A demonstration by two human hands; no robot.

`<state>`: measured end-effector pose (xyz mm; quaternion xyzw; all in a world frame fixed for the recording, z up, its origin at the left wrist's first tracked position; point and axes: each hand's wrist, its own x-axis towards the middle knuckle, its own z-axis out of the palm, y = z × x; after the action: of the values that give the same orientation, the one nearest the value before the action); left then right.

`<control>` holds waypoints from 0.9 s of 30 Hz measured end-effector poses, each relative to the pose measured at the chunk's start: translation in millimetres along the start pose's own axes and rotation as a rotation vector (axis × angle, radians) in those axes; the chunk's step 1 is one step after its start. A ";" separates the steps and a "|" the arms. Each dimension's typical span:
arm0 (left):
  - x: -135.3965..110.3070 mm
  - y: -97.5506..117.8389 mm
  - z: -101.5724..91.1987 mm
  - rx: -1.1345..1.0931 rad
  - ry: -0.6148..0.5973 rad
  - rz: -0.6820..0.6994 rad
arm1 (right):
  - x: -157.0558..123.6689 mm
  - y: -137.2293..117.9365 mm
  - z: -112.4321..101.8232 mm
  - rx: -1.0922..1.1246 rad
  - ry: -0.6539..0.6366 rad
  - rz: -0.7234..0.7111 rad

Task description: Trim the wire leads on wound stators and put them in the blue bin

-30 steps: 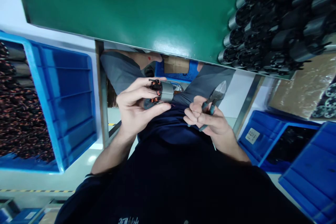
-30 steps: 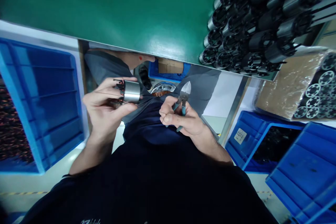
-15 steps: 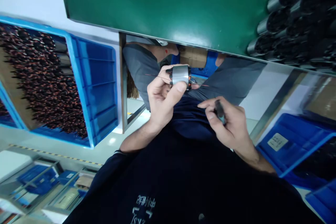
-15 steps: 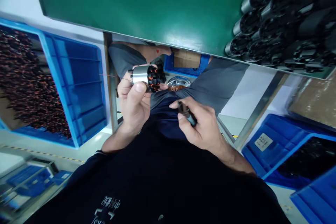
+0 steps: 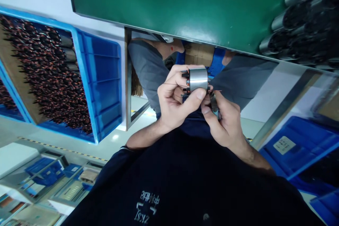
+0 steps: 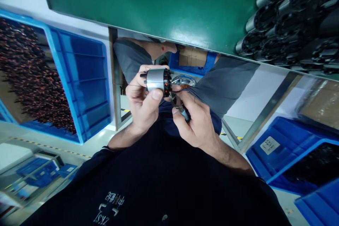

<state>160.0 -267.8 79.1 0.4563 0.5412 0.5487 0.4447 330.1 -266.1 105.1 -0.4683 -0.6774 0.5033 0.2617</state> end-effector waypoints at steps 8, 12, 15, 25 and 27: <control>0.5 3.7 0.8 0.037 -0.046 -0.005 | 0.1 2.9 4.7 -0.027 0.042 -0.021; 2.1 5.7 0.4 0.017 -0.039 -0.023 | -0.7 4.0 6.0 -0.028 0.066 -0.025; 3.0 2.2 1.4 -0.012 -0.028 -0.062 | -0.2 7.2 6.0 0.010 0.038 0.013; 5.4 -9.4 -84.1 0.014 0.267 -0.182 | -0.4 40.8 3.9 0.038 -0.087 0.306; 9.0 4.2 -142.1 0.170 0.308 -0.113 | -4.2 56.8 -0.2 -0.012 -0.094 0.320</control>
<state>18.8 -285.7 83.8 0.3720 0.6721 0.5384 0.3465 353.1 -266.7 53.0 -0.5478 -0.6085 0.5559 0.1435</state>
